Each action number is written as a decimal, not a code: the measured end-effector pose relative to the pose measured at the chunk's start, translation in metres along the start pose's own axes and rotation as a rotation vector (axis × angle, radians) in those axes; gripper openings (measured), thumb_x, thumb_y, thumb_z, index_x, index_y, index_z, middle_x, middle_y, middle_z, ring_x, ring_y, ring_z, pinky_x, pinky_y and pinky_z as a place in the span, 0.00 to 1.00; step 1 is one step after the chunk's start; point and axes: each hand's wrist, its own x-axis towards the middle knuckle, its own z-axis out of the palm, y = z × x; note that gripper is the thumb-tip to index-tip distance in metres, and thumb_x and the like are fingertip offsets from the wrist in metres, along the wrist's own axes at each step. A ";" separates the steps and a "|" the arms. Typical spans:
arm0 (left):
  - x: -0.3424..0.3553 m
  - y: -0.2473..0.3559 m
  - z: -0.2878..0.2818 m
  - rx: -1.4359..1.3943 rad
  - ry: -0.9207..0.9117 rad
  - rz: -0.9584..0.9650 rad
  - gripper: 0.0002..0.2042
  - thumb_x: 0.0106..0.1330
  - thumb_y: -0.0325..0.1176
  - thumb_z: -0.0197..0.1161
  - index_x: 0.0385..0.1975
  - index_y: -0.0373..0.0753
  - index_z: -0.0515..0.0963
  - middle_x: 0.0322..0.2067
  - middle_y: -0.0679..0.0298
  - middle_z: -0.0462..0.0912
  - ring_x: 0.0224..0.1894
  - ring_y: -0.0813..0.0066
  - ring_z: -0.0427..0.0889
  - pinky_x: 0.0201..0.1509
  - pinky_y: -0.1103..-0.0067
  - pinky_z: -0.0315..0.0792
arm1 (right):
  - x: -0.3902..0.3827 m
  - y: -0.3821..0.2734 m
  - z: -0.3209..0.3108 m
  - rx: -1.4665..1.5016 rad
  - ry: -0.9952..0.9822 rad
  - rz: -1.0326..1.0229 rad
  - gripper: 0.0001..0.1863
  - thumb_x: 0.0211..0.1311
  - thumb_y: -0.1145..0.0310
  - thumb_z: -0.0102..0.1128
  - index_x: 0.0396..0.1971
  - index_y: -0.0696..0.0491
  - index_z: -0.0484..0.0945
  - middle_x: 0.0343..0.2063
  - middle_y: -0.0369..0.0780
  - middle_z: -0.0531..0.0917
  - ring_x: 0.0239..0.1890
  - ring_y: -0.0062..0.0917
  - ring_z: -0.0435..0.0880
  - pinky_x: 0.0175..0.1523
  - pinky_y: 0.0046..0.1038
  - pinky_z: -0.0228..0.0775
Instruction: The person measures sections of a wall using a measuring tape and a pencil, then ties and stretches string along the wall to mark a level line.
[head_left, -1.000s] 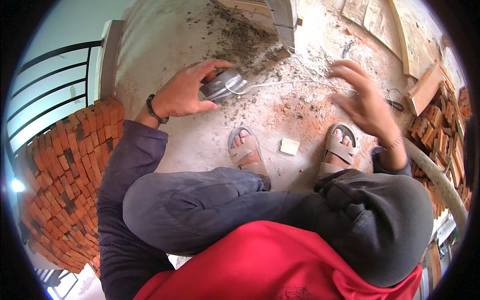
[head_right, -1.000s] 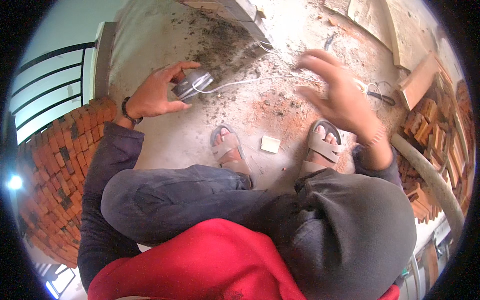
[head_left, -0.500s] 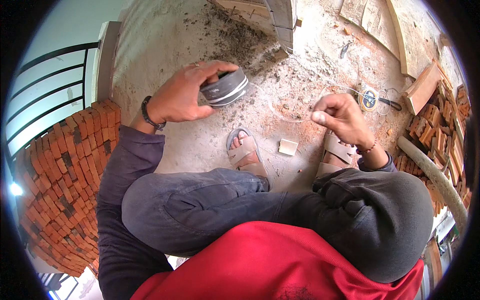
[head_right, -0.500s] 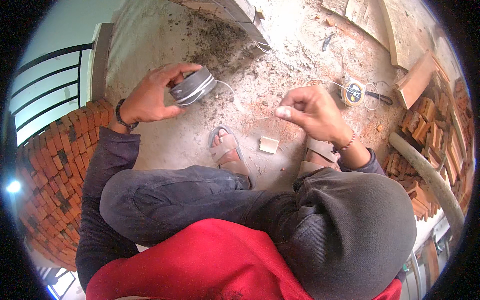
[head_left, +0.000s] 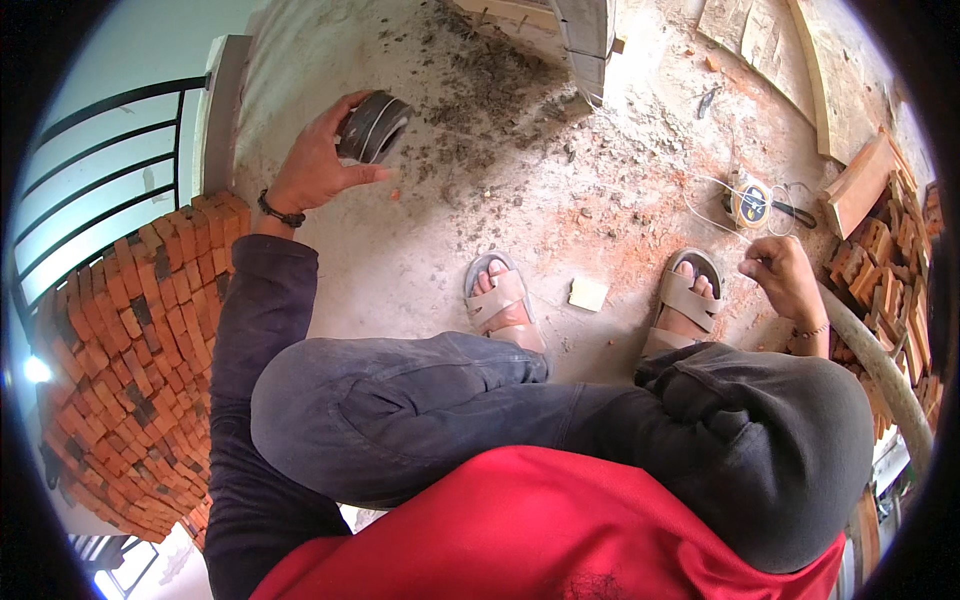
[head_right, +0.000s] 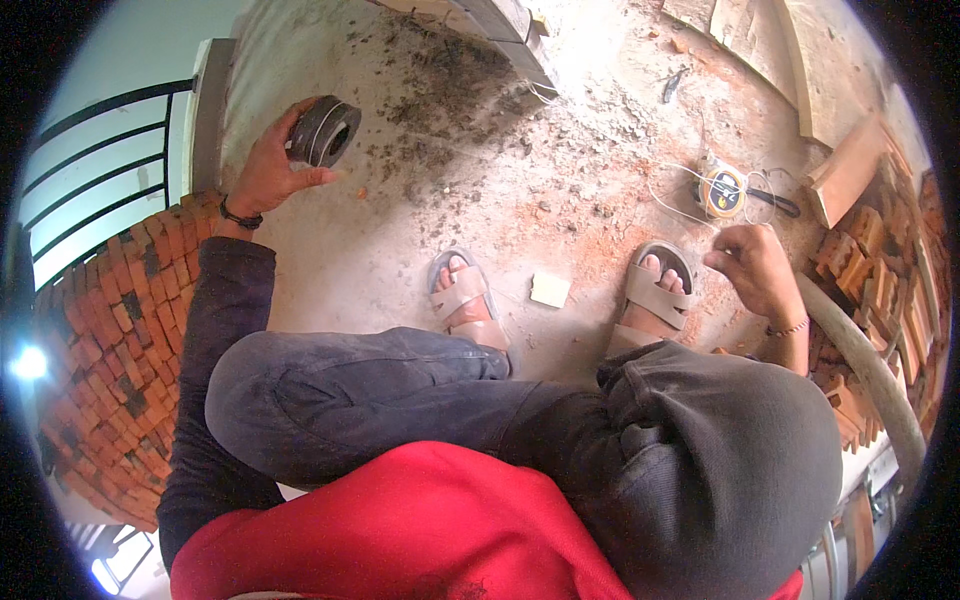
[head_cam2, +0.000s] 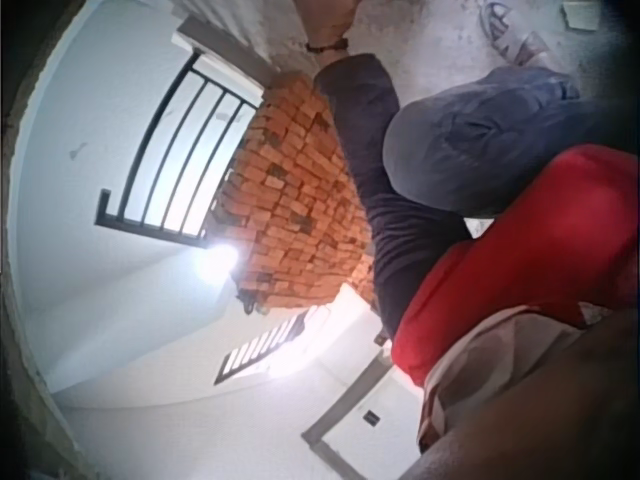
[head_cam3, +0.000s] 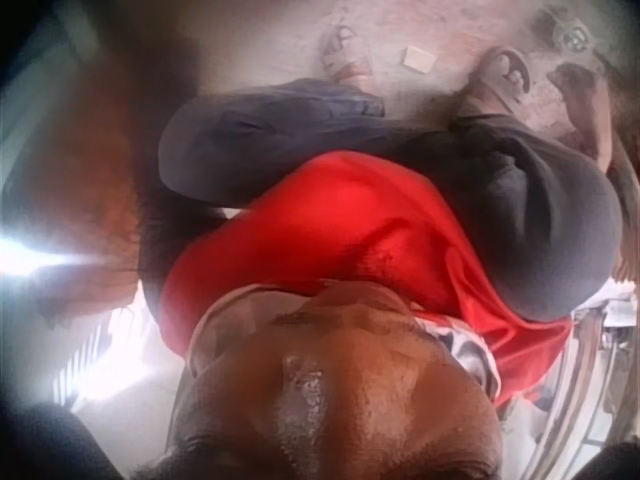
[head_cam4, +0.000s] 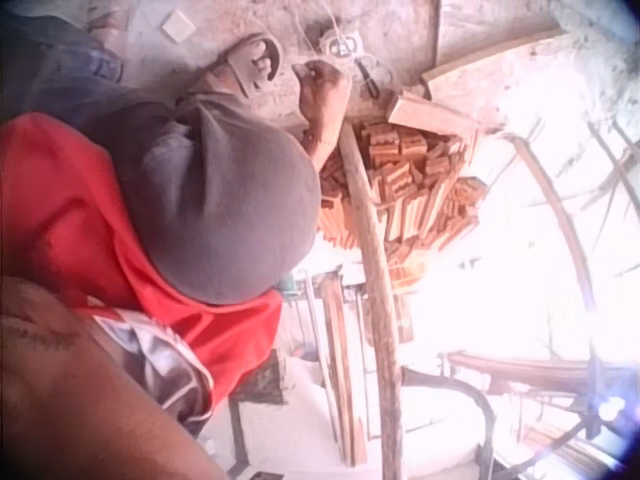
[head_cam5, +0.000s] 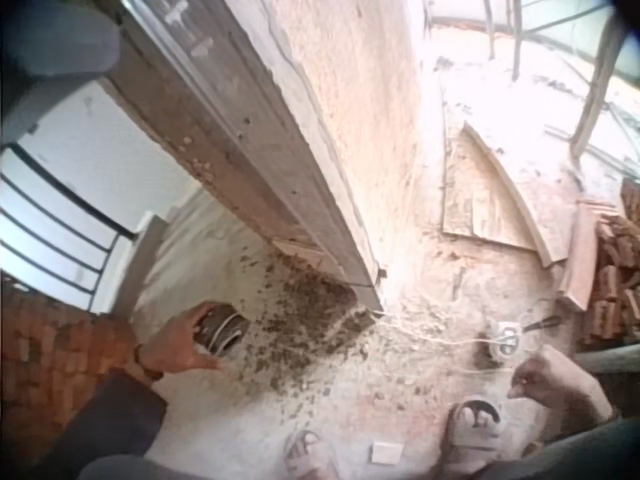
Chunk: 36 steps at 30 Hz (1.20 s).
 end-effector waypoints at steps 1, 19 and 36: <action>-0.004 -0.009 -0.002 0.034 0.010 -0.017 0.42 0.42 0.42 0.79 0.60 0.40 0.65 0.48 0.59 0.77 0.49 0.71 0.77 0.54 0.76 0.71 | -0.004 0.001 -0.005 -0.015 -0.027 0.059 0.10 0.44 0.71 0.67 0.20 0.61 0.76 0.15 0.46 0.72 0.19 0.33 0.71 0.28 0.31 0.64; -0.085 -0.163 -0.055 0.302 0.534 -0.636 0.37 0.53 0.57 0.67 0.56 0.35 0.69 0.44 0.53 0.80 0.46 0.60 0.81 0.49 0.69 0.73 | -0.056 0.065 0.003 -0.409 -0.185 0.246 0.09 0.35 0.72 0.66 0.17 0.62 0.79 0.19 0.51 0.78 0.26 0.43 0.80 0.33 0.35 0.71; 0.096 -0.022 0.094 0.441 -0.007 -0.083 0.29 0.61 0.38 0.60 0.60 0.35 0.61 0.43 0.43 0.77 0.48 0.48 0.75 0.51 0.61 0.70 | 0.065 -0.079 0.032 -0.010 0.011 -0.380 0.11 0.53 0.67 0.63 0.35 0.55 0.79 0.34 0.45 0.78 0.40 0.38 0.78 0.48 0.35 0.69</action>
